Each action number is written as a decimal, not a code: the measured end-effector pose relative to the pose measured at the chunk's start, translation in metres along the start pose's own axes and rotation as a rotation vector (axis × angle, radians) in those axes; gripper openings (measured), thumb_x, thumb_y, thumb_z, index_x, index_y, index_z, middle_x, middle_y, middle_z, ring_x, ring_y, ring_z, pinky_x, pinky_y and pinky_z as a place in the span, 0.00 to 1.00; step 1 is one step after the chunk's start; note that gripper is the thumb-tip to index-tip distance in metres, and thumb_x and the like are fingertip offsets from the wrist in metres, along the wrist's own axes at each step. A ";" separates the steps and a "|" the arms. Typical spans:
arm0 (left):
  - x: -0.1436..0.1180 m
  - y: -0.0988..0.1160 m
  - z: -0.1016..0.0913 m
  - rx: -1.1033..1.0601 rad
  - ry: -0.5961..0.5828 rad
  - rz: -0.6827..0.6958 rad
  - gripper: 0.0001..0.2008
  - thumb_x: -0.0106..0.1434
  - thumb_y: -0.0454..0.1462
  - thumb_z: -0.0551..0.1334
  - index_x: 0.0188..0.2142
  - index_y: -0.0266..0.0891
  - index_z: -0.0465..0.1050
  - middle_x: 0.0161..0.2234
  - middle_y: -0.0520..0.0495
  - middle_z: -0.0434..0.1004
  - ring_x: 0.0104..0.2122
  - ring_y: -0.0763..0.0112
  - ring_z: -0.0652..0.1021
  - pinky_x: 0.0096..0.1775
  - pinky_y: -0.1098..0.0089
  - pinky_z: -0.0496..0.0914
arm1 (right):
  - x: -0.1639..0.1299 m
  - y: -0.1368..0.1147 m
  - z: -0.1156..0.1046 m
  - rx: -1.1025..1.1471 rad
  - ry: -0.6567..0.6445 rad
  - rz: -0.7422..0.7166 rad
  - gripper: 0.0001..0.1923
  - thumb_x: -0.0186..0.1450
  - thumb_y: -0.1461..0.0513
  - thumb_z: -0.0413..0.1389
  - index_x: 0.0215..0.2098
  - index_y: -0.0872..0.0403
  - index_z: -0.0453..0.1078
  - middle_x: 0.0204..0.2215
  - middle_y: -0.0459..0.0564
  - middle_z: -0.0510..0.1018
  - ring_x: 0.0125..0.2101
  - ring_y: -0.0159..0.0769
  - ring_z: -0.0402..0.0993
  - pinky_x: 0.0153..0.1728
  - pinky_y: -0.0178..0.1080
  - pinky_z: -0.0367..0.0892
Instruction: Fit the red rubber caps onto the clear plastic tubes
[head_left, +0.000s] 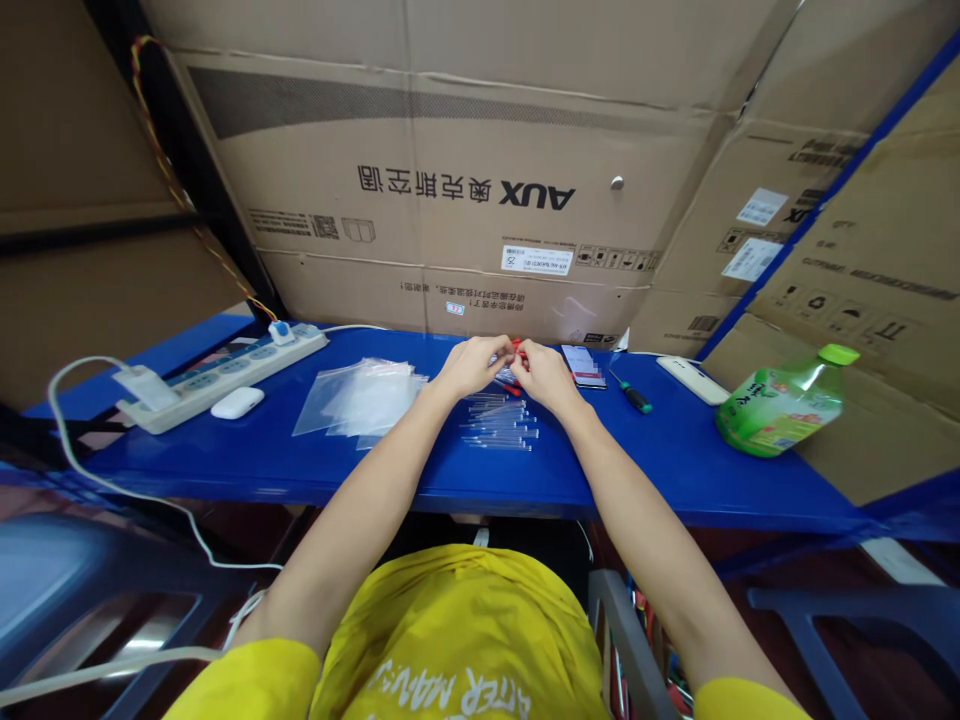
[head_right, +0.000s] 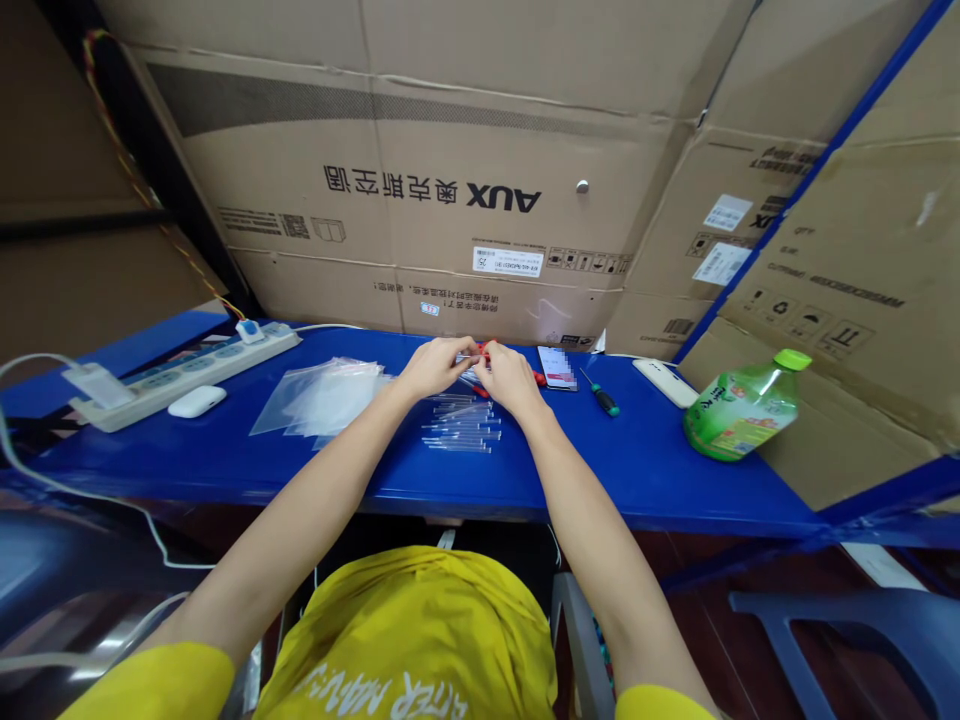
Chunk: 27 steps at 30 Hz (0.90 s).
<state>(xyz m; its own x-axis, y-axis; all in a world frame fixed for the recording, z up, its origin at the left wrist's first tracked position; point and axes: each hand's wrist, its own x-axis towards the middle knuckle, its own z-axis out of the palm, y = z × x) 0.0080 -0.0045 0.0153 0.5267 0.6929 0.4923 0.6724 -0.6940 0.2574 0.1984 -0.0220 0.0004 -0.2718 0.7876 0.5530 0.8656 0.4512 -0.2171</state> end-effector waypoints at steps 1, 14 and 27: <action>0.000 0.001 0.000 0.011 -0.022 -0.013 0.11 0.75 0.43 0.56 0.49 0.44 0.75 0.44 0.46 0.85 0.43 0.60 0.83 0.41 0.67 0.70 | 0.000 0.000 0.001 -0.011 -0.004 -0.006 0.07 0.72 0.61 0.51 0.40 0.53 0.70 0.36 0.56 0.81 0.35 0.44 0.75 0.36 0.39 0.60; 0.002 0.012 0.000 0.149 -0.117 -0.043 0.17 0.78 0.44 0.48 0.53 0.44 0.72 0.42 0.41 0.84 0.42 0.54 0.83 0.41 0.65 0.68 | 0.003 -0.004 0.003 -0.092 -0.068 -0.001 0.10 0.72 0.65 0.46 0.45 0.57 0.68 0.41 0.63 0.81 0.41 0.49 0.76 0.41 0.41 0.62; 0.001 -0.003 0.000 0.046 0.012 -0.061 0.21 0.79 0.47 0.46 0.44 0.44 0.76 0.44 0.45 0.84 0.44 0.61 0.81 0.41 0.67 0.69 | 0.002 0.007 -0.001 0.341 0.082 -0.049 0.11 0.72 0.57 0.50 0.45 0.53 0.70 0.41 0.55 0.82 0.36 0.41 0.76 0.41 0.39 0.67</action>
<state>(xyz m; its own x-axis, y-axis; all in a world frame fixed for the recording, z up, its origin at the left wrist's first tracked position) 0.0066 -0.0016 0.0154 0.4780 0.7309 0.4871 0.7263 -0.6408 0.2487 0.2043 -0.0179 0.0002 -0.2625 0.7316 0.6292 0.6583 0.6125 -0.4376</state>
